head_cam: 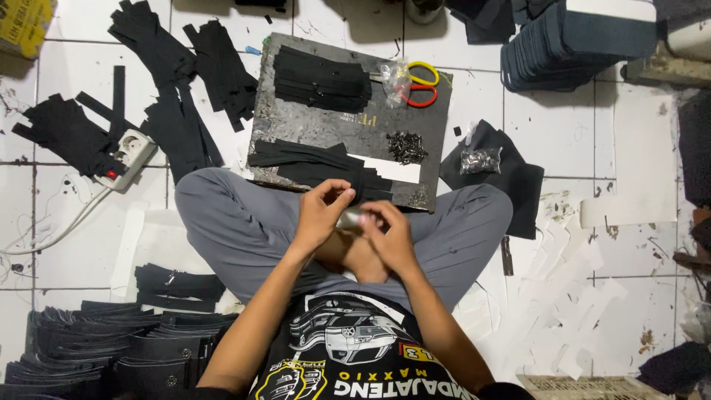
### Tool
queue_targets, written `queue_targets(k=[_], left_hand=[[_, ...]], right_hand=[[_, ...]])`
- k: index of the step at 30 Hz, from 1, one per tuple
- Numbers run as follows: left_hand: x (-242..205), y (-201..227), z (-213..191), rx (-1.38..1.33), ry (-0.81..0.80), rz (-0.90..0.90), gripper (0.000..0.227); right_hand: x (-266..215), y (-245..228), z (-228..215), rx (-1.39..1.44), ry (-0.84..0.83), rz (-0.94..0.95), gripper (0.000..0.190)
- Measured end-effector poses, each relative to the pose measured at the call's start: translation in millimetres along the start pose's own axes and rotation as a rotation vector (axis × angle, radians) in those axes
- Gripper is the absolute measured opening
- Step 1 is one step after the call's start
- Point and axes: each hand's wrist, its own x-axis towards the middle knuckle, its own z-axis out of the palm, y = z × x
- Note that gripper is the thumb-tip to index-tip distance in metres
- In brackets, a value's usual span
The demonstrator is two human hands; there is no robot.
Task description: Assembling small black leather straps by manually attaching metal rivets
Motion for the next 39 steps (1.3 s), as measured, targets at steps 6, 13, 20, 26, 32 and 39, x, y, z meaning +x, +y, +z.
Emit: queue_targets(k=[6, 13, 20, 26, 32, 39], left_hand=[[-17.3, 11.5, 3.9, 0.055, -0.096, 0.058, 0.012], [-18.2, 27.7, 3.0, 0.082, -0.117, 0.118, 0.016], [-15.3, 28.4, 8.4, 0.094, -0.069, 0.172, 0.007], [-17.1, 41.7, 7.0, 0.132, -0.07, 0.189, 0.005], [-18.6, 45.4, 3.7, 0.179, -0.139, 0.136, 0.005], [-17.0, 11.4, 30.3, -0.18, -0.107, -0.081, 0.008]], right_hand=[[23.2, -11.4, -5.6, 0.193, 0.096, 0.253, 0.026], [24.5, -4.2, -11.4, 0.219, 0.072, 0.305, 0.019], [18.3, -6.3, -14.7, 0.223, 0.091, 0.331, 0.019], [18.7, -9.2, -13.8, 0.243, 0.085, 0.288, 0.018], [15.4, -10.2, -15.1, 0.197, 0.059, 0.225, 0.013], [2.5, 4.3, -6.4, 0.242, 0.157, 0.154, 0.012]])
